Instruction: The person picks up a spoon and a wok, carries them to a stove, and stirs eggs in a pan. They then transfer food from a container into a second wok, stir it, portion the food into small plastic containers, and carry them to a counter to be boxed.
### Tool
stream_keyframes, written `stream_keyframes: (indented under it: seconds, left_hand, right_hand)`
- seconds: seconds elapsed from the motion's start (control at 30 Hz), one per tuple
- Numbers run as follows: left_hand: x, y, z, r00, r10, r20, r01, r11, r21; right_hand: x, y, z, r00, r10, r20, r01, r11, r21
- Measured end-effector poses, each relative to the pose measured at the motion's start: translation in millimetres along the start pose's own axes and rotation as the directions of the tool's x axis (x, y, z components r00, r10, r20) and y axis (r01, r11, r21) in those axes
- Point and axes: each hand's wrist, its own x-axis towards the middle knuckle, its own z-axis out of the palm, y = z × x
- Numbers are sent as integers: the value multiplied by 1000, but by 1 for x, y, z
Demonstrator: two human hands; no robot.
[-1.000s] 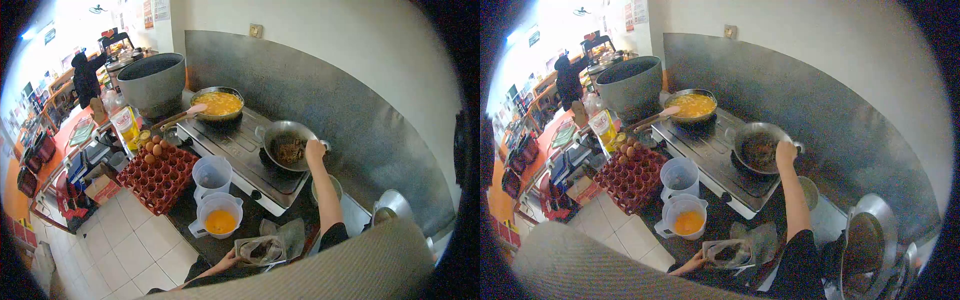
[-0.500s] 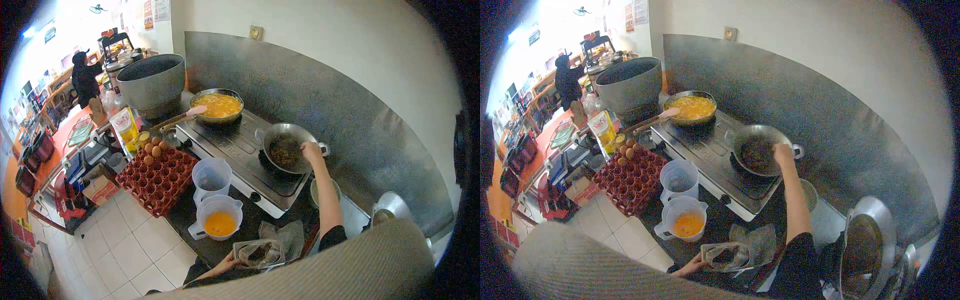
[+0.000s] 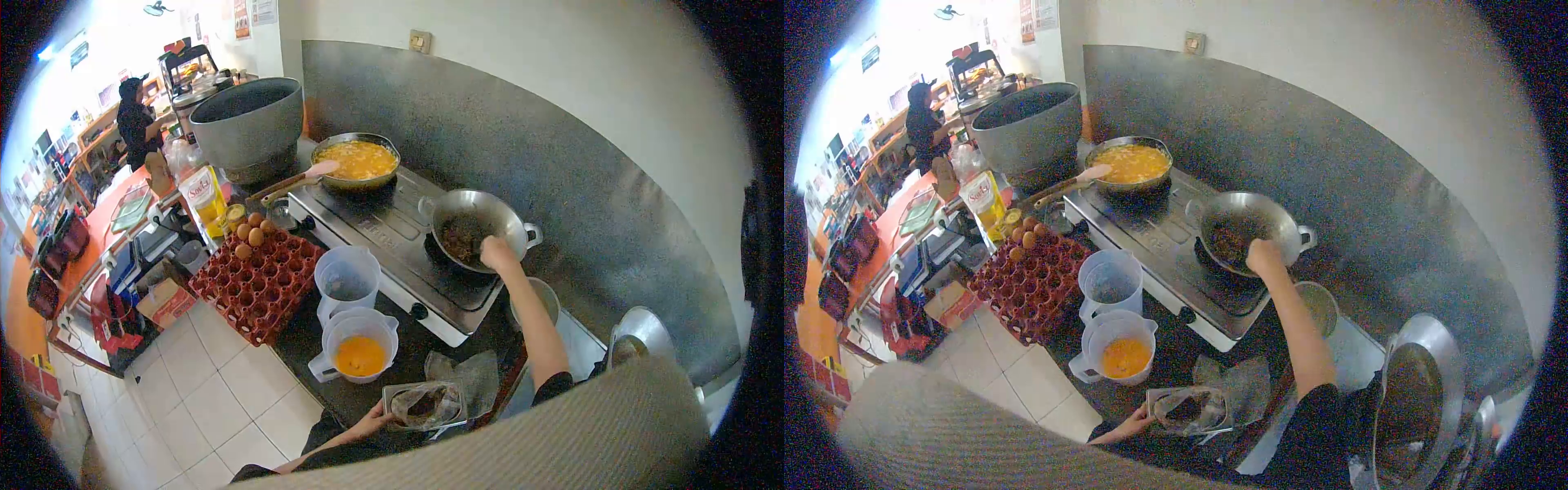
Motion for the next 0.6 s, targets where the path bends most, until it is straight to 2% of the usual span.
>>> stream_keyframes:
  seconds: [0.07, 0.1, 0.17, 0.2, 0.3, 0.4, 0.43, 0.53, 0.57, 0.6]
  left_hand:
    - [-1, 2, 2, 998, -54, -9, 54, 998, -38]
    - [8, -19, -1, 998, -59, -21, 58, 996, -70]
    - [10, -18, -2, 996, -84, -12, 83, 993, -87]
    - [-1, 12, 6, 994, -108, 11, 109, 991, -74]
    - [-14, 61, 22, 989, -148, 5, 148, 989, -1]
    - [-11, 29, 16, 999, -33, -7, 33, 998, -54]
    - [-7, 17, 11, 1000, 28, -10, -29, 995, -91]
    - [-5, 17, 6, 992, -126, 9, 126, 991, -38]
    - [-5, 13, 7, 991, -131, -2, 131, 991, 1]
    - [-3, 10, 6, 991, -136, -14, 136, 990, 41]
  right_hand:
    - [18, 0, 11, 998, -47, 39, 43, 996, 83]
    - [21, -2, 8, 1000, -23, 14, 20, 990, 142]
    - [-1, -28, -25, 997, -40, -68, 51, 985, 163]
    - [-9, -37, -34, 993, -46, -107, 65, 983, 173]
    - [-5, -34, -15, 996, -76, -50, 77, 997, 22]
    - [16, -20, -9, 997, -39, -66, 36, 998, -48]
    - [1, -33, -27, 984, -41, -175, 46, 999, 25]
    - [-20, -55, -32, 970, -239, -48, 243, 963, 114]
    - [-24, -55, -30, 974, -226, -13, 226, 974, 5]
    - [-22, -48, -26, 985, -170, -18, 170, 985, -26]
